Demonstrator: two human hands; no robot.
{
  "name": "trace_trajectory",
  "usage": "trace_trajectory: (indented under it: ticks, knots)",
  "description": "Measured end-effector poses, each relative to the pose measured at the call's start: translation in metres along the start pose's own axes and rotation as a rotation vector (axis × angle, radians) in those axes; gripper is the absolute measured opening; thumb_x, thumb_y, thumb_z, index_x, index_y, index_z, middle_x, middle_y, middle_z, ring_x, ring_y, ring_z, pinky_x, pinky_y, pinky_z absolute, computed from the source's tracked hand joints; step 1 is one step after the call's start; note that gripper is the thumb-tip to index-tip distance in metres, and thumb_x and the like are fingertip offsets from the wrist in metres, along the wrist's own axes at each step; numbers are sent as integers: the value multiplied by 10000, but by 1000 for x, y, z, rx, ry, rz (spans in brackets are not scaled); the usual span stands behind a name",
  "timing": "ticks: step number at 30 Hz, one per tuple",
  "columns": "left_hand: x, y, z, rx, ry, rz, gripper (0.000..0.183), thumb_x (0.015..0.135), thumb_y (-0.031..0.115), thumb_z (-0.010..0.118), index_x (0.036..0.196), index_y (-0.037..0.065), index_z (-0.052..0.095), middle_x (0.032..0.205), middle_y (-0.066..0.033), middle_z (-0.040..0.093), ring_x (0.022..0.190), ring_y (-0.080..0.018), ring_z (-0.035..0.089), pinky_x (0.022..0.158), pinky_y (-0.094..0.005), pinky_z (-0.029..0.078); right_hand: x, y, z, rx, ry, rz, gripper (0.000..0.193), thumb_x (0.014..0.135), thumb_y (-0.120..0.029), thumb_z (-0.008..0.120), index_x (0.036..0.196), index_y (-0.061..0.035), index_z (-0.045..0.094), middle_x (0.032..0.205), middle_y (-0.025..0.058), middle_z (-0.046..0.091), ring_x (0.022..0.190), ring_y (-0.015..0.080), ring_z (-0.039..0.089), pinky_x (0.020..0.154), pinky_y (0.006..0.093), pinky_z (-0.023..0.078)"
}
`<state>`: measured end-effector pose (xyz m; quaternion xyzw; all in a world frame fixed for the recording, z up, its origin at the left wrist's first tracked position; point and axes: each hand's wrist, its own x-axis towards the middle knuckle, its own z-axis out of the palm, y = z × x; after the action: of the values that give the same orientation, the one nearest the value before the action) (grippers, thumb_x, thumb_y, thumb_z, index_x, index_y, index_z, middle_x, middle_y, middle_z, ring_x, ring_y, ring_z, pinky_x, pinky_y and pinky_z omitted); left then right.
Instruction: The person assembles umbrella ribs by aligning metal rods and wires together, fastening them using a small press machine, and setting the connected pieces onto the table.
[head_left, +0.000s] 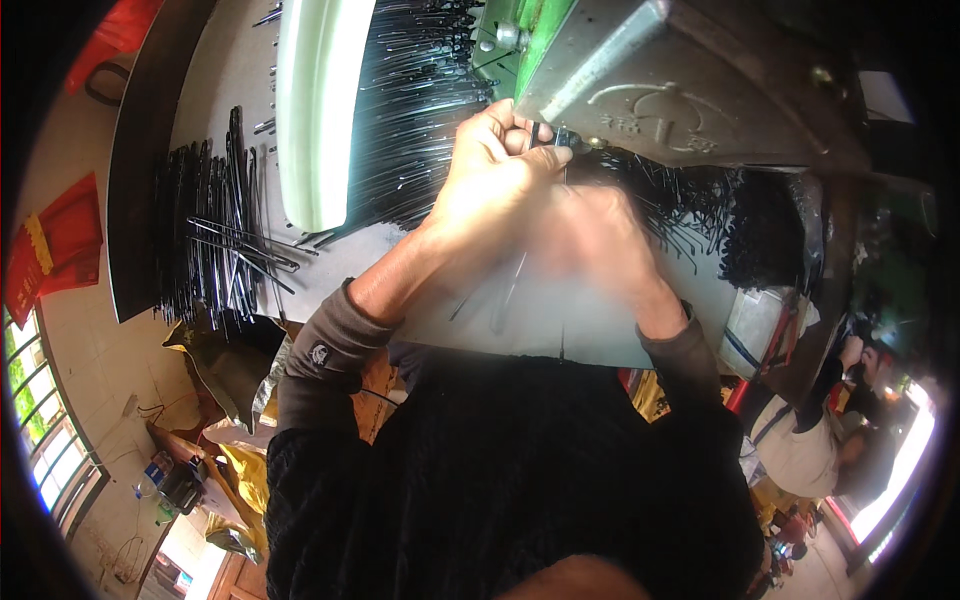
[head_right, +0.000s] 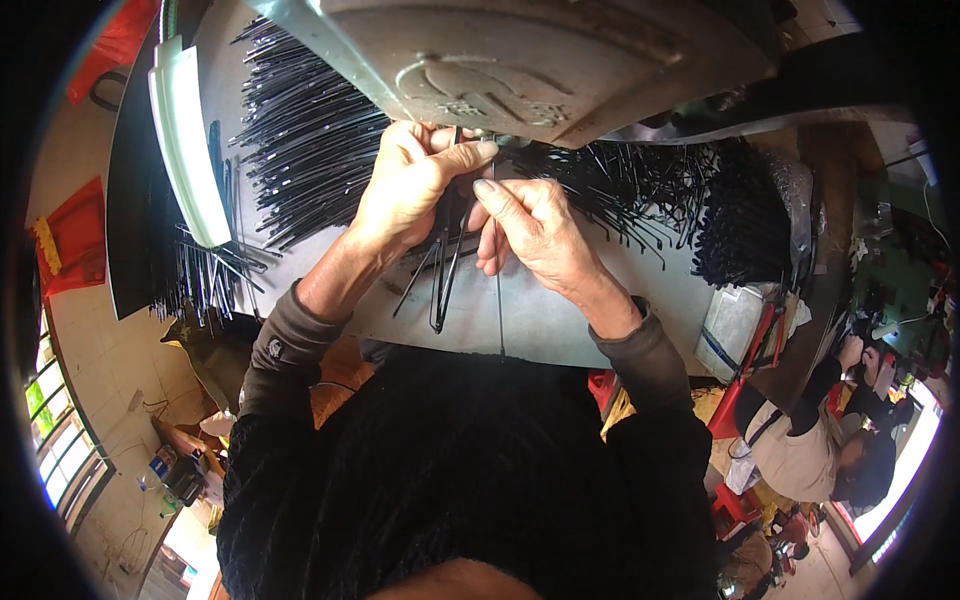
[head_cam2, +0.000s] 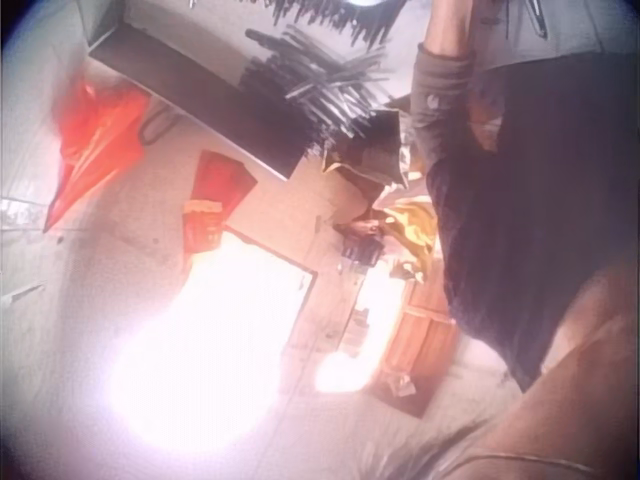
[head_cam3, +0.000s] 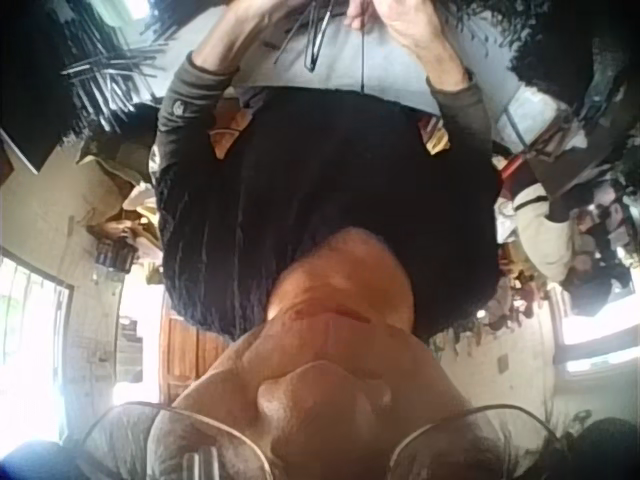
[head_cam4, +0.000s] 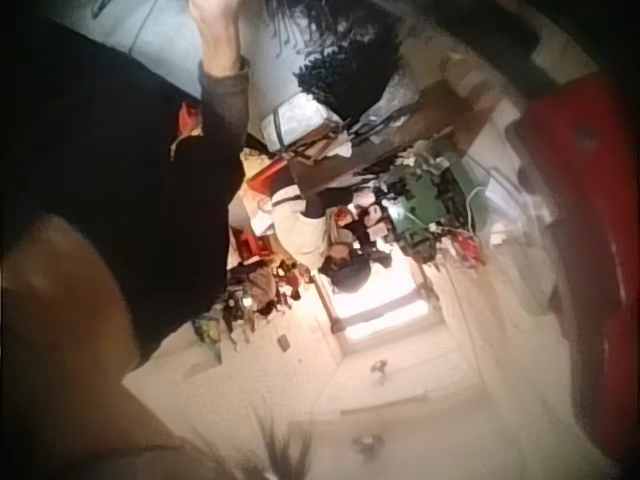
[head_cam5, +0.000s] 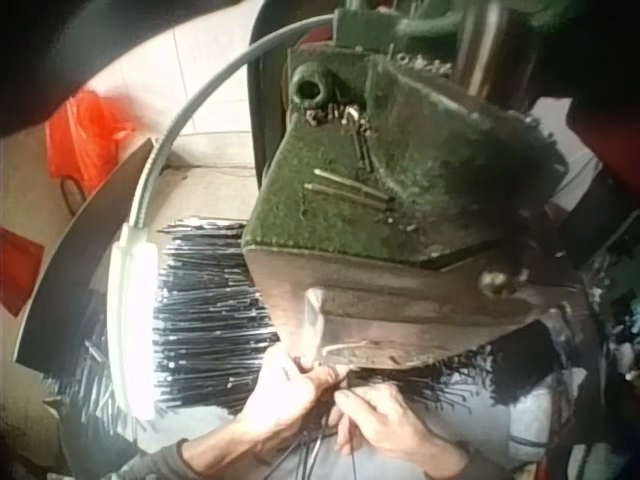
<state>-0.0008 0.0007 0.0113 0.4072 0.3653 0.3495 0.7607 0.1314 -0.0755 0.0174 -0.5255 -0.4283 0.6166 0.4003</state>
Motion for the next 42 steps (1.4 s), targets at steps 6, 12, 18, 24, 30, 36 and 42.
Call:
trace_trajectory:
  ticks: [6,12,18,24,30,36,42]
  knots:
    - [-3,4,2,-30,47,22,76,753,-36,647,757,8,586,649,0,570,579,-78,511,556,-219,406,3,-4,3,-31,-3,-43,388,952,-233,453,711,47,572,511,101,573,410,130,548,402,233,454]
    - [6,1,9,-75,38,9,74,759,-7,650,743,14,581,644,-3,566,564,-78,508,525,-218,396,-1,-7,-4,-38,44,-33,391,944,-242,467,710,51,576,520,101,578,416,131,551,405,227,450]
    - [5,-2,-9,-55,5,-124,60,790,17,622,744,9,585,660,-49,587,555,-124,569,492,-245,455,-7,-19,-13,-219,369,-212,230,907,-172,544,879,50,601,732,107,636,632,117,618,532,234,504]
    - [7,-11,-12,-2,-10,-81,30,807,25,603,777,25,599,716,-40,620,587,-114,573,549,-242,500,-6,-11,-26,520,43,-221,340,887,-198,583,1090,62,499,1051,123,567,928,187,593,736,318,546]
    - [12,-13,-20,66,77,-57,32,790,25,603,803,36,576,713,-43,598,586,-127,568,546,-248,479,-12,-22,-22,727,57,-201,345,892,-241,571,1088,36,507,1040,101,546,942,186,577,746,327,534]
    - [13,-2,-8,56,10,-84,17,790,31,601,799,18,594,746,-86,628,581,-135,565,544,-241,458,-45,-57,-30,-78,586,-780,260,849,-86,591,1049,56,507,1063,192,585,969,251,595,821,389,502]
    - [2,12,11,37,-26,-92,74,806,18,594,769,45,536,727,-63,585,606,-144,554,538,-266,463,-82,-95,-79,346,525,-1261,223,881,-98,531,1066,25,537,1073,176,570,980,254,584,849,398,502]
